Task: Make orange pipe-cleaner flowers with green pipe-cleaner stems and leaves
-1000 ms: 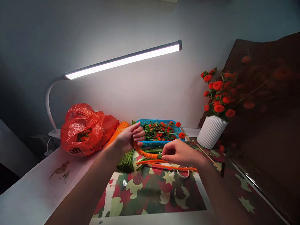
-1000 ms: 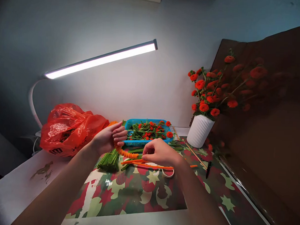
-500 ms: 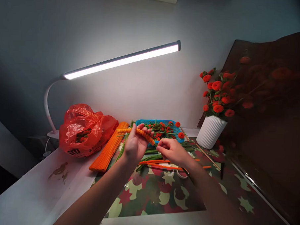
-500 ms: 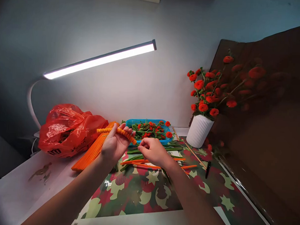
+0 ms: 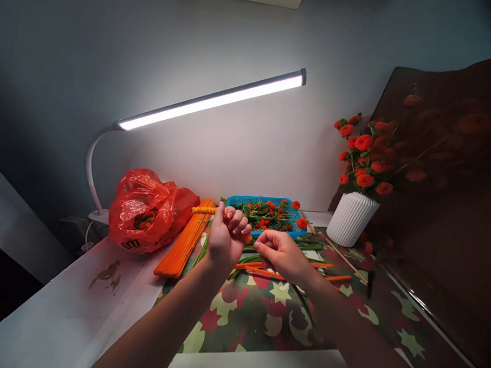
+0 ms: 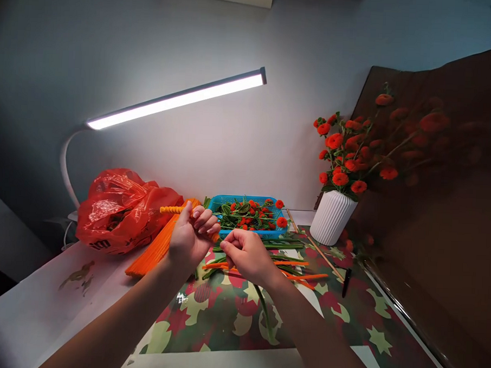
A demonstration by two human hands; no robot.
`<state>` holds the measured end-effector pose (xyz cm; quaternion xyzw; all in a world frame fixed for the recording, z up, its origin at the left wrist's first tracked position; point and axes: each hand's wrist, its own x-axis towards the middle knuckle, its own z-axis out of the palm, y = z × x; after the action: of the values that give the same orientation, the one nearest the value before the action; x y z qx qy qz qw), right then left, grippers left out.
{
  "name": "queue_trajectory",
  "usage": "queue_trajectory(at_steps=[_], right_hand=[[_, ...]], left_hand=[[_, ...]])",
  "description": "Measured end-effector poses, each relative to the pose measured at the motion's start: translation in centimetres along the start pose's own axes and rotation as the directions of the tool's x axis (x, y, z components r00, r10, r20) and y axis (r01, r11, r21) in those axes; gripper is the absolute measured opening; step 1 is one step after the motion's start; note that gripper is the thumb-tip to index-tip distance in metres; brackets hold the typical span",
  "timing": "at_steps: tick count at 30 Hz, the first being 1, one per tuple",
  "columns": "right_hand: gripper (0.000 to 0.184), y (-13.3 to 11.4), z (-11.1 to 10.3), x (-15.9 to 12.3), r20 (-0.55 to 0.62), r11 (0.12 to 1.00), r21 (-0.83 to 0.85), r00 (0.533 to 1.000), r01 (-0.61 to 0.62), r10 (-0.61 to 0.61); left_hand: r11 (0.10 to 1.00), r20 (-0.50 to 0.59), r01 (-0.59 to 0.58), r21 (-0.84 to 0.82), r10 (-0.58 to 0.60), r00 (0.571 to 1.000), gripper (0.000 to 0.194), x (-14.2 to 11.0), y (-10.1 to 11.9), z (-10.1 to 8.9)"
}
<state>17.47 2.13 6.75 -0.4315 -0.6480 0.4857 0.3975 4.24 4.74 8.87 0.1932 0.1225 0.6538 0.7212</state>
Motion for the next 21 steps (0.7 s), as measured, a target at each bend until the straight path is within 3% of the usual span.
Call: queue_trajectory(at_steps=[6,13,21], right_hand=[[0.027,-0.42,0.06,-0.12,-0.038,0.998,0.057,0.999,-0.014,0.016],[0.032,0.12,0.42,-0.05,0.036,0.992,0.112,0.998,-0.051,0.047],[0.035,0.42,0.89,0.08,0.045,0.988,0.15,0.998,-0.047,0.041]], left_hand=[[0.999,-0.019,0.004,-0.037,-0.005,1.0,0.047,0.01,0.05,-0.02],[0.999,-0.027,-0.007,-0.044,0.006,1.0,0.047,-0.19,-0.3,-0.1],[1.0,-0.04,-0.019,-0.011,0.018,0.999,0.046,-0.24,-0.56,-0.25]])
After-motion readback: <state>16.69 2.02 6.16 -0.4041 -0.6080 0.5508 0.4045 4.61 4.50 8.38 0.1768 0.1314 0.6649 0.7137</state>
